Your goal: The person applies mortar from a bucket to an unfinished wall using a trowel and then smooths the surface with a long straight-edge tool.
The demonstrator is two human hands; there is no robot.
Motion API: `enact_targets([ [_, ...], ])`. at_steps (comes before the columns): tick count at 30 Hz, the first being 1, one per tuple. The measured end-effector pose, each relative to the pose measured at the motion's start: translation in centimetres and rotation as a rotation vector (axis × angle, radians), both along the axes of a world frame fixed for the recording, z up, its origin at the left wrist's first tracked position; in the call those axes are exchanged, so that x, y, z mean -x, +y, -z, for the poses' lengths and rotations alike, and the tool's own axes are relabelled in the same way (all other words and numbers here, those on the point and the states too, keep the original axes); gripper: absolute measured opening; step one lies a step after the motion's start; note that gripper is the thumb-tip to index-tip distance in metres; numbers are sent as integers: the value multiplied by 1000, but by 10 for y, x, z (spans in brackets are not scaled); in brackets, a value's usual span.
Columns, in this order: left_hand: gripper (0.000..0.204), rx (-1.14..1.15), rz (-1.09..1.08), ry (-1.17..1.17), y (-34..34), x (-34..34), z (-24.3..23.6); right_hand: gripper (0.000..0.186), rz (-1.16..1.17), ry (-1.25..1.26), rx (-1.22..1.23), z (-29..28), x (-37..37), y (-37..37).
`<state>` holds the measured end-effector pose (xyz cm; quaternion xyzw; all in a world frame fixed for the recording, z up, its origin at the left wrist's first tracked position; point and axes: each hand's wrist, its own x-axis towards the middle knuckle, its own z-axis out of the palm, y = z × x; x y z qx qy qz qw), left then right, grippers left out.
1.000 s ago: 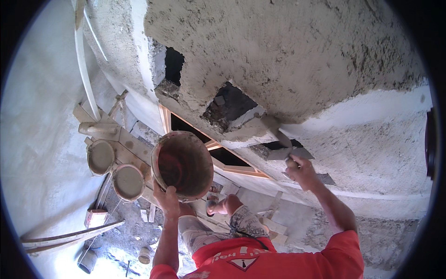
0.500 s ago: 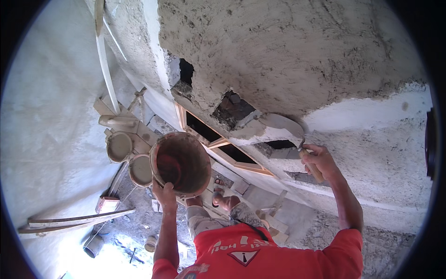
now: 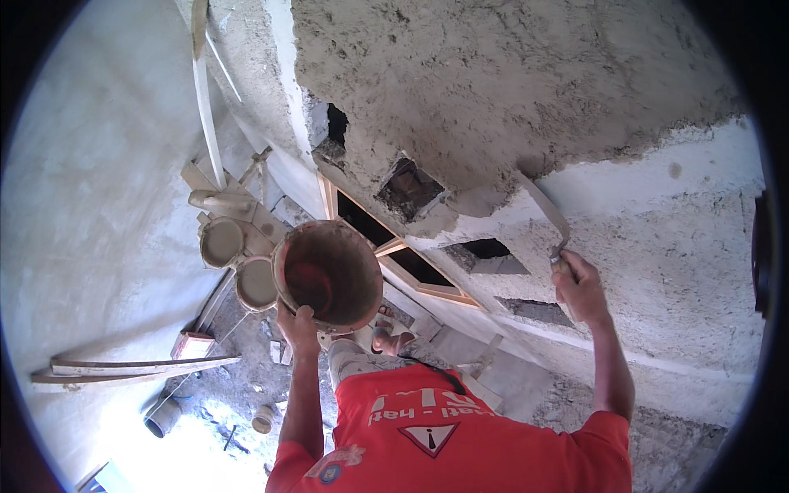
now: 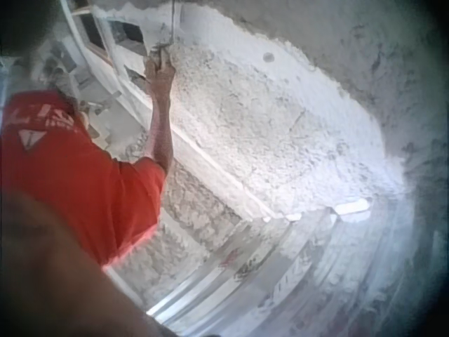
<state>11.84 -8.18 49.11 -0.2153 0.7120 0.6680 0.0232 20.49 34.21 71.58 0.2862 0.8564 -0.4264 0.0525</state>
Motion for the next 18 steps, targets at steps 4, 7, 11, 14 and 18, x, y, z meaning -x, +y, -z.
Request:
enact_targets([
  [4, 55, -14, -44, 19, 5, -5, -20, 42, -225, -31, -228, 73, -15, -10],
  [7, 56, -22, -50, 17, 1, -10, -34, 46, -366, 106, -312, 153, -12, -21],
  [11, 57, 11, -54, 56, -8, -17, -45, 46, -340, 51, -359, 231, 6, -5],
  [14, 57, -51, -97, 83, -6, -24, -58, 48, -244, 56, -310, 226, 20, 11],
  [18, 56, -26, -124, 62, -17, -35, -54, 49, -163, 143, -139, 189, 16, 18],
])
